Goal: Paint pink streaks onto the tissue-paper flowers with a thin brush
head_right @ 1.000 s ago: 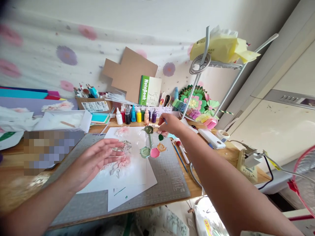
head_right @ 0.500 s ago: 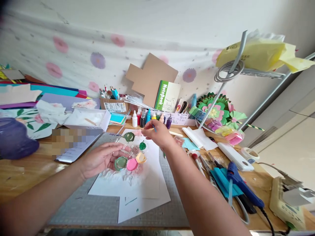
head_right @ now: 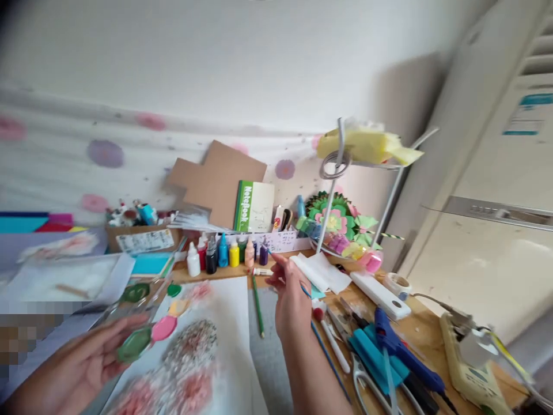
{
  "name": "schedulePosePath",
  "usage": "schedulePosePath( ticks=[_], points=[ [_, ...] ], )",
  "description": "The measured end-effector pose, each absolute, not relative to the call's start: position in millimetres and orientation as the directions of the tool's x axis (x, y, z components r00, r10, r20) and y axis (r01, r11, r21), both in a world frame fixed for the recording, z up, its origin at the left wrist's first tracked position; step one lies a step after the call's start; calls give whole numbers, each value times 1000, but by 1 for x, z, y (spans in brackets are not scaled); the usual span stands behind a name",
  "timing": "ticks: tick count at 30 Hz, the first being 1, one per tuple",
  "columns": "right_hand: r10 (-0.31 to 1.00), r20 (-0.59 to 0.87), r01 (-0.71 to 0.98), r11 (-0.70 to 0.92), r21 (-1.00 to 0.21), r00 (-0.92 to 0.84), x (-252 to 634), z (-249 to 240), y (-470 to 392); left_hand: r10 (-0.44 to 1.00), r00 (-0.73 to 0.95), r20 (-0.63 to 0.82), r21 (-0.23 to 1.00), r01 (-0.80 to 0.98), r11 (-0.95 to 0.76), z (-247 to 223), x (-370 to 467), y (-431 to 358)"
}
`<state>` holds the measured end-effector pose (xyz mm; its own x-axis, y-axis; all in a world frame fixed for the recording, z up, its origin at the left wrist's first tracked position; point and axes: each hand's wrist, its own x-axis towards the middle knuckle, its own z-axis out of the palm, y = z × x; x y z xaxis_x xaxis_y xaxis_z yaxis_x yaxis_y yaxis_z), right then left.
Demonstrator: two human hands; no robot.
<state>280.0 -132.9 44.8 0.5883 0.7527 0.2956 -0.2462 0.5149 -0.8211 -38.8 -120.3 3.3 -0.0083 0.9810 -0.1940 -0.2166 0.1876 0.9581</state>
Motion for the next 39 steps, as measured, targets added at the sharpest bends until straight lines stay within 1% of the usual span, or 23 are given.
schedulePosePath(
  ticks=[2,3,7,8,10,12,14,15,23,26,29,39],
  points=[
    [834,300,-273,456,-847,464,261,43,-135,963,-110,-247,946,-243,215,18,-26,-133],
    [857,310,-279,442,-853,411,254,40,-138,961,-131,-242,944,-261,202,23,-21,-136],
    [904,401,-223,425,-877,149,240,19,-152,965,-132,-225,940,-290,179,28,-17,-140],
    [903,421,-177,429,-886,86,238,15,-156,966,-126,-225,938,-295,180,27,-17,-141],
    [859,512,-50,511,-858,-20,233,10,-163,965,-121,-235,935,-300,190,24,-17,-142],
    [782,617,109,624,-774,-90,227,12,-168,967,-113,-227,937,-295,186,23,-16,-143],
    [716,686,229,695,-681,-132,223,17,-171,971,-101,-216,942,-281,181,21,-16,-145],
    [692,706,262,717,-647,-151,221,20,-172,972,-96,-214,945,-273,181,21,-16,-146],
    [614,739,408,771,-488,-277,213,25,-176,976,-51,-214,960,-195,200,16,-15,-148],
    [615,721,407,776,-482,-319,213,25,-176,975,-46,-216,958,-202,202,18,-15,-149],
    [627,717,415,765,-493,-305,215,27,-176,978,-36,-205,954,-230,192,20,-16,-151],
    [596,734,433,784,-445,-325,211,33,-178,981,-35,-191,958,-225,178,18,-17,-151]
  ],
)
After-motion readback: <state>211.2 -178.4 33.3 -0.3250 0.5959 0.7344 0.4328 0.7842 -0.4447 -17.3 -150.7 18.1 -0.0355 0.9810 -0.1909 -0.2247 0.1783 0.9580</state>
